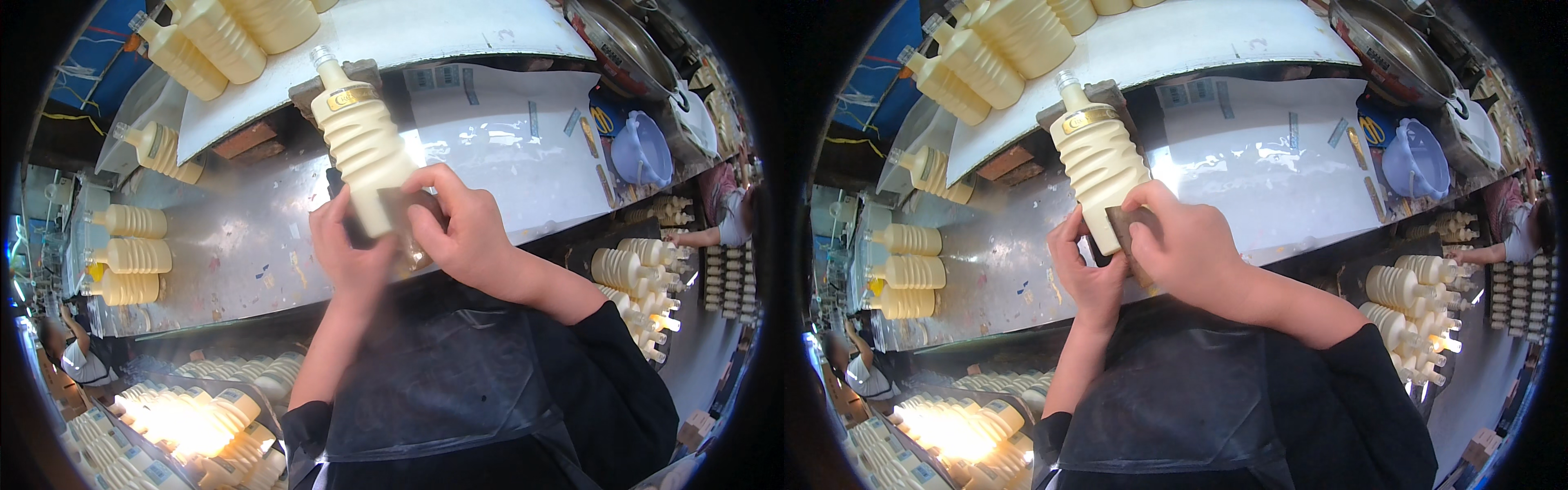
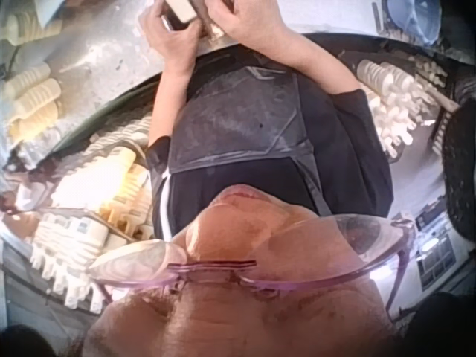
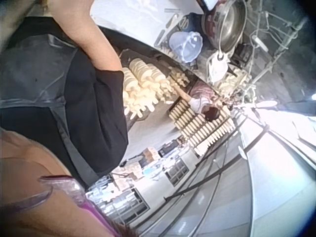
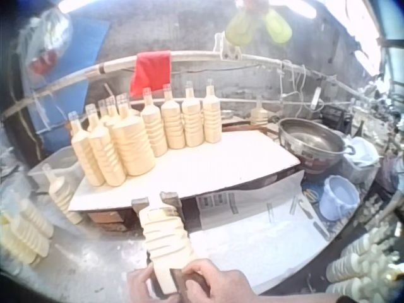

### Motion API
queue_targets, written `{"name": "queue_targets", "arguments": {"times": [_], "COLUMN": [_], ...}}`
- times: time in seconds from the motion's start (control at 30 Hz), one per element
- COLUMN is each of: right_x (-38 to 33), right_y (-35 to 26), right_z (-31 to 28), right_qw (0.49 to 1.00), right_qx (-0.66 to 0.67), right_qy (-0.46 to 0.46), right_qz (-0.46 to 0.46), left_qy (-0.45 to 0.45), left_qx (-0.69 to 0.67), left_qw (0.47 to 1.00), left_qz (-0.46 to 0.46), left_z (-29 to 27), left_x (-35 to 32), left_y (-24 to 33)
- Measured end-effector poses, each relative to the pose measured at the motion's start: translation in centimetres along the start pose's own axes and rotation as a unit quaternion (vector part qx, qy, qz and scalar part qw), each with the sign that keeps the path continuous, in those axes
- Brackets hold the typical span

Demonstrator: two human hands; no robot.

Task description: The person applies adhesive labels to the necks and bodies of multiple plastic bottles. They smooth each label by hand, then place the finished bottles on a nearby shelf. The process repeats for several bottles in sequence.

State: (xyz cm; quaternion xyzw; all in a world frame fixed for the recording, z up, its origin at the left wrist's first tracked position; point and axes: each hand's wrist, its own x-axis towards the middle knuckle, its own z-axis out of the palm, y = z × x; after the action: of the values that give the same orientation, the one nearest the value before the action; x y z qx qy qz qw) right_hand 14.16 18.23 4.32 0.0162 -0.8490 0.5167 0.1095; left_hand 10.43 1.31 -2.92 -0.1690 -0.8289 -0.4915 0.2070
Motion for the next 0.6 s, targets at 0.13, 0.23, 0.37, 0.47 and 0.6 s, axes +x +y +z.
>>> {"name": "queue_targets", "arguments": {"times": [0.13,0.23,0.37,0.47,0.6], "right_x": [0.3,-0.2,-0.2,0.0,-0.2], "right_y": [-0.2,0.4,-0.8,-1.0,-0.9], "right_z": [-1.3,-1.0,-0.4,-1.0,-0.2], "right_qw": [0.999,0.999,0.999,0.998,0.999], "right_qx": [-0.028,-0.001,-0.029,-0.045,-0.039], "right_qy": [0.002,0.008,-0.020,-0.009,-0.014], "right_qz": [0.046,0.035,0.009,0.032,-0.003], "left_qy": [0.006,0.004,0.002,0.005,0.010], "left_qx": [0.004,0.004,0.012,0.005,0.009], "left_qw": [1.000,1.000,1.000,1.000,1.000], "left_qz": [0.013,0.020,0.016,0.016,0.013], "left_z": [0.0,-0.1,-0.2,-0.2,0.1], "left_x": [0.1,0.4,0.2,0.2,0.0], "left_y": [0.1,0.6,0.4,0.6,0.2]}}
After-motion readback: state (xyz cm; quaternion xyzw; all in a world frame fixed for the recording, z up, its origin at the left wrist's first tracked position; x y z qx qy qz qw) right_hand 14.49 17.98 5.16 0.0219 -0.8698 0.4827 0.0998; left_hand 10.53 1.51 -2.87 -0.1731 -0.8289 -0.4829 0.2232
